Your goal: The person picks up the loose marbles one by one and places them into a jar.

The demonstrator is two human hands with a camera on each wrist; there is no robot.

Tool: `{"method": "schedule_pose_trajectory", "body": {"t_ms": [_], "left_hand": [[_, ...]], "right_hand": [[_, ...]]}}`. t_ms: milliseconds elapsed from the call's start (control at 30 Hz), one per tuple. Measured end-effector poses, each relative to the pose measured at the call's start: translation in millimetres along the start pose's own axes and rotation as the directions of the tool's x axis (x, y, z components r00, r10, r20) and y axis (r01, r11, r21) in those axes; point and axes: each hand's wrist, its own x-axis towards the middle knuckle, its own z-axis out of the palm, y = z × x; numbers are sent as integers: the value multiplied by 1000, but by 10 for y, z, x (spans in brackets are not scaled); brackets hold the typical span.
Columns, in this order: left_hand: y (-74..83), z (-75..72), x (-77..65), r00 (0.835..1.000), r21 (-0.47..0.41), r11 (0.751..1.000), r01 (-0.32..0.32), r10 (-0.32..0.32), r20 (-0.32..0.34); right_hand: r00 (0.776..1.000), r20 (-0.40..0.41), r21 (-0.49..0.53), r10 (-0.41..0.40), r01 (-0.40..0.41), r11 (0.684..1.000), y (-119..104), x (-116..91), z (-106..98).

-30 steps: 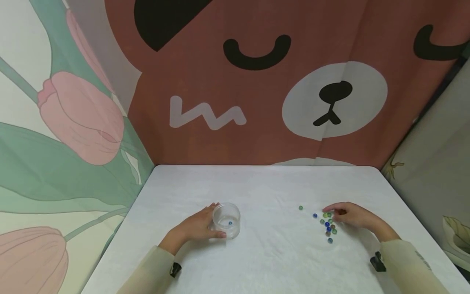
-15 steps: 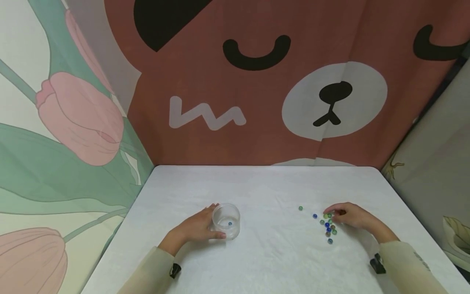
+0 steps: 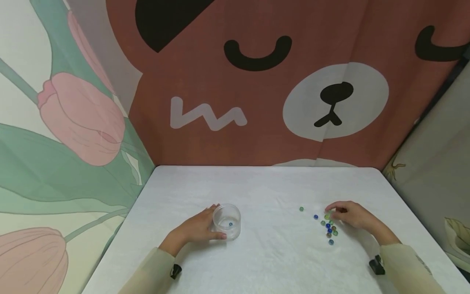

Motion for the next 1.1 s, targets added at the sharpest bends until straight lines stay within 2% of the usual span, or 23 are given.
{"method": "schedule_pose_trajectory", "body": {"t_ms": [333, 700, 933, 1100], "left_hand": [[18, 7, -19, 1000, -20, 1000, -16, 15, -13], [12, -1, -14, 1000, -6, 1000, -10, 9, -18], [-8, 6, 2, 1000, 3, 1000, -13, 13, -19], [-18, 8, 6, 1000, 5, 1000, -22, 23, -18]], "right_hand": [[997, -76, 1, 17, -17, 1000, -104, -59, 43], [994, -111, 115, -21, 34, 993, -336, -113, 110], [992, -125, 170, 7, 14, 985, -493, -149, 179], [990, -138, 214, -4, 34, 976, -555, -165, 242]]}}
